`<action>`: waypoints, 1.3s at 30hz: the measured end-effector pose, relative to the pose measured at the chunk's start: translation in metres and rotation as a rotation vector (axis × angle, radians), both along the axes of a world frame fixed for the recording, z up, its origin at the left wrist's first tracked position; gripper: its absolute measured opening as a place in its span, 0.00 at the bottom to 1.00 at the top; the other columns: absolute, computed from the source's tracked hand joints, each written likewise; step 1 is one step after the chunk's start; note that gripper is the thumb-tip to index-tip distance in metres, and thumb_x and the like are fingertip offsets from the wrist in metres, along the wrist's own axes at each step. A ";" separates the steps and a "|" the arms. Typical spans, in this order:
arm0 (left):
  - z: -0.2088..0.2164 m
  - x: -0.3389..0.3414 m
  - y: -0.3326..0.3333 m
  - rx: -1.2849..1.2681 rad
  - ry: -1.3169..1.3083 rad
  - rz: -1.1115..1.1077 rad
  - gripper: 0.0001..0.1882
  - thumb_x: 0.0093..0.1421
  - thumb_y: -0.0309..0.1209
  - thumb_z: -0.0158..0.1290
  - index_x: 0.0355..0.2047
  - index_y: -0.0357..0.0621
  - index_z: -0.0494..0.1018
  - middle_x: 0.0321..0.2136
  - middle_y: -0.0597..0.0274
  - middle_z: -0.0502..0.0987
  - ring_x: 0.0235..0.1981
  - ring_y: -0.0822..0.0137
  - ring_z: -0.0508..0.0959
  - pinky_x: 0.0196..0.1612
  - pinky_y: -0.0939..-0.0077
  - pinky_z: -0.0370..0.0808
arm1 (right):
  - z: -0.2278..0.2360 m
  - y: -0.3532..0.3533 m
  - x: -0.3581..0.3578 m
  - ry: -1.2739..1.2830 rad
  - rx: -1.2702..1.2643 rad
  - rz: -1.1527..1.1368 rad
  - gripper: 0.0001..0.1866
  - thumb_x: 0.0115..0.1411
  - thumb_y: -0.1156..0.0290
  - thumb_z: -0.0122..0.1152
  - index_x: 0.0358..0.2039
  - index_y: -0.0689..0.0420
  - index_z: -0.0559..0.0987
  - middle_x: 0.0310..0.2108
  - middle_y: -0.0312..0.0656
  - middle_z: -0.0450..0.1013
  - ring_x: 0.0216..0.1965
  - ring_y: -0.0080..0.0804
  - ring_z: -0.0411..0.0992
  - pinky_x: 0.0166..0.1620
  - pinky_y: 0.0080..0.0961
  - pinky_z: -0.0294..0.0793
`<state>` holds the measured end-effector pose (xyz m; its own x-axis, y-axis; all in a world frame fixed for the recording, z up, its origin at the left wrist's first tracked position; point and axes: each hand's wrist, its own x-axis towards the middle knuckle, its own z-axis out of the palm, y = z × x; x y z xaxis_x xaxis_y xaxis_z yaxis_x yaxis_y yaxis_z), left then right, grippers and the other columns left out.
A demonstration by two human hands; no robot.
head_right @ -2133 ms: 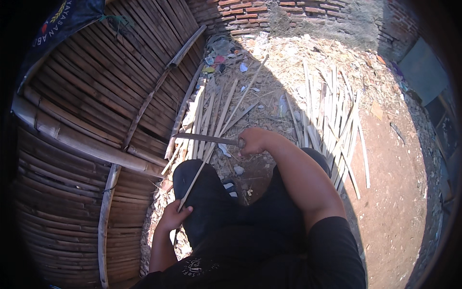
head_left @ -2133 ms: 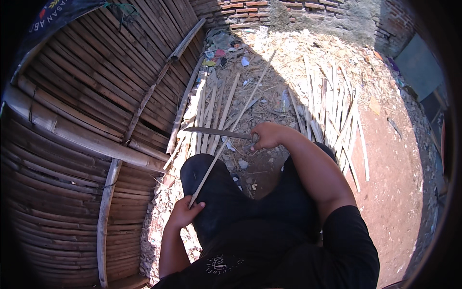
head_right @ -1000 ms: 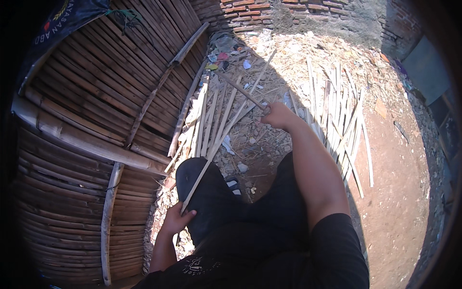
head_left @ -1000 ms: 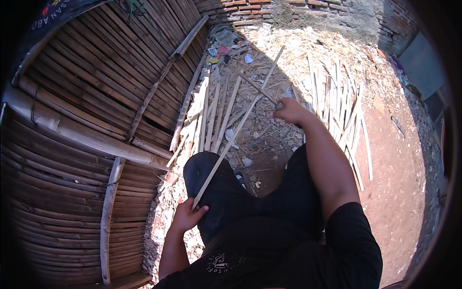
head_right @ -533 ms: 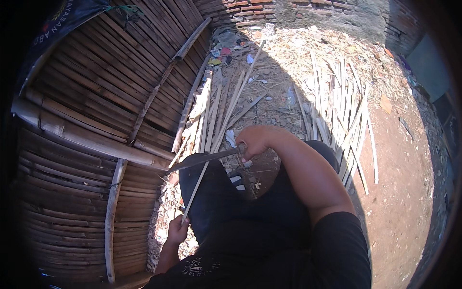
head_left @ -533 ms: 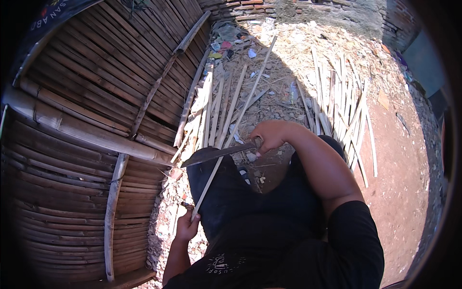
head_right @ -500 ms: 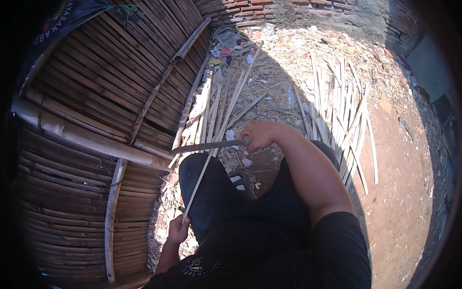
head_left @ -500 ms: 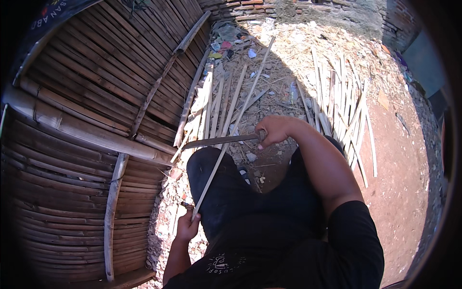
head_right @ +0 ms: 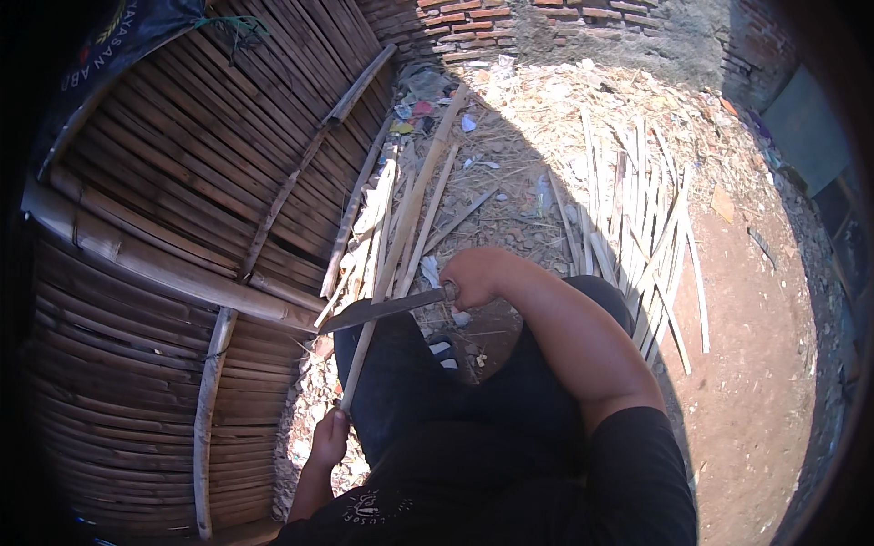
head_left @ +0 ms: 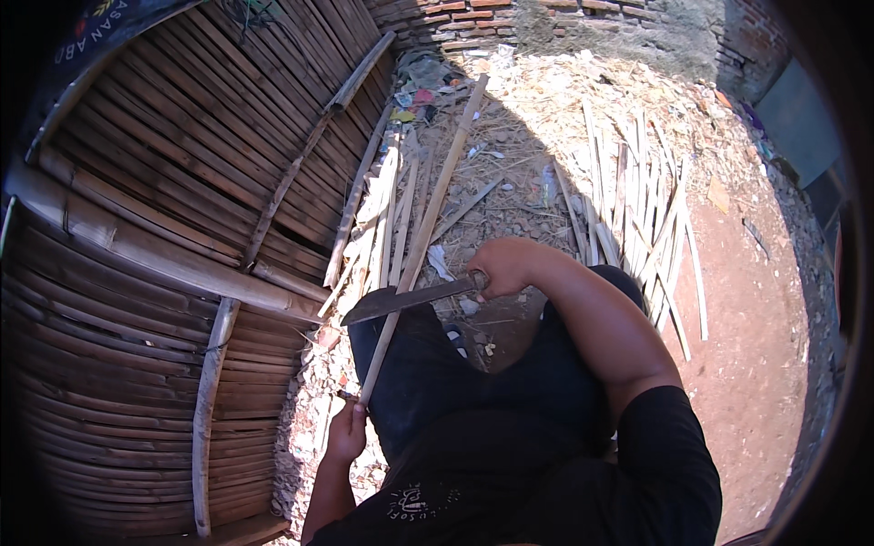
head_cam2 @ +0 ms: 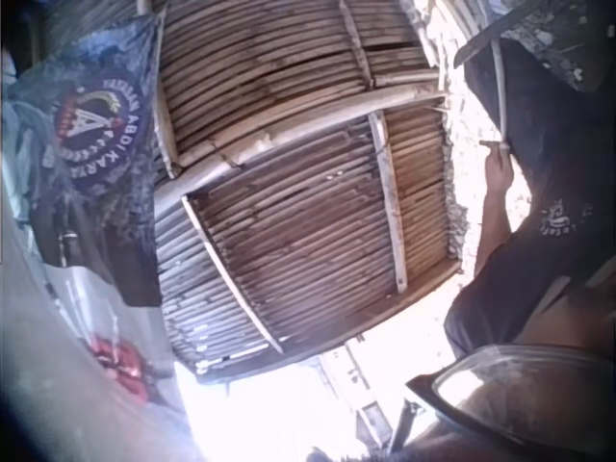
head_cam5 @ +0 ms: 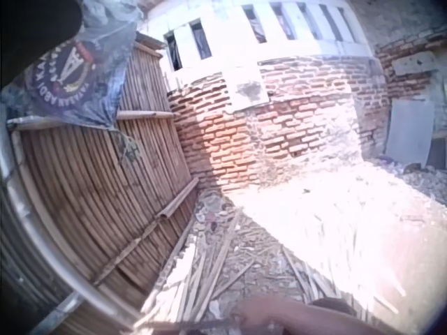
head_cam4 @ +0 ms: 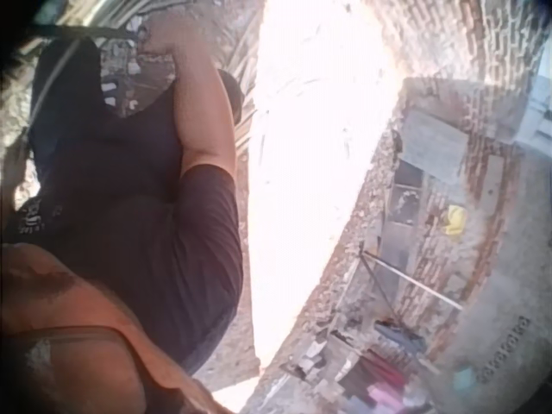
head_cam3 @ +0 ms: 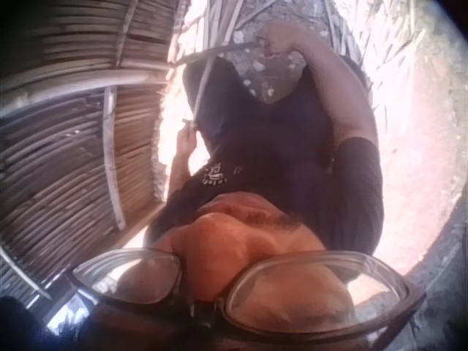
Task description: The person is using a knife to shave thin bamboo sticks while sitting on the ground, smoothing the surfaces of the sticks one at a time.
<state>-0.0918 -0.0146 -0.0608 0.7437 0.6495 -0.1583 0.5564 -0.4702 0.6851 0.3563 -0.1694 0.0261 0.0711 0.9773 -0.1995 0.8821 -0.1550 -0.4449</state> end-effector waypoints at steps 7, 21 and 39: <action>0.015 0.013 -0.024 0.066 -0.028 0.109 0.18 0.68 0.42 0.51 0.31 0.38 0.69 0.19 0.66 0.71 0.21 0.74 0.69 0.26 0.73 0.67 | 0.006 -0.016 0.033 0.019 -0.008 -0.271 0.26 0.48 0.55 0.72 0.46 0.55 0.81 0.43 0.53 0.78 0.48 0.52 0.75 0.51 0.44 0.73; 0.020 0.020 -0.026 0.011 -0.150 0.088 0.18 0.67 0.41 0.53 0.27 0.37 0.73 0.17 0.62 0.72 0.18 0.71 0.70 0.23 0.72 0.65 | 0.034 -0.016 -0.001 -0.016 0.006 -0.106 0.26 0.48 0.52 0.71 0.44 0.55 0.81 0.41 0.52 0.78 0.46 0.52 0.76 0.50 0.44 0.74; 0.025 0.014 -0.017 -0.051 0.123 0.046 0.24 0.70 0.48 0.43 0.32 0.37 0.72 0.23 0.49 0.76 0.28 0.54 0.78 0.35 0.60 0.72 | 0.015 -0.011 0.009 -0.020 0.066 -0.021 0.27 0.49 0.49 0.71 0.42 0.55 0.81 0.37 0.51 0.78 0.43 0.52 0.76 0.47 0.45 0.74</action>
<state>-0.0780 -0.0314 -0.0363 0.6859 0.6715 -0.2803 0.6582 -0.4083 0.6325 0.3651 -0.1805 0.0413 0.0953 0.9866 -0.1327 0.8876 -0.1446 -0.4372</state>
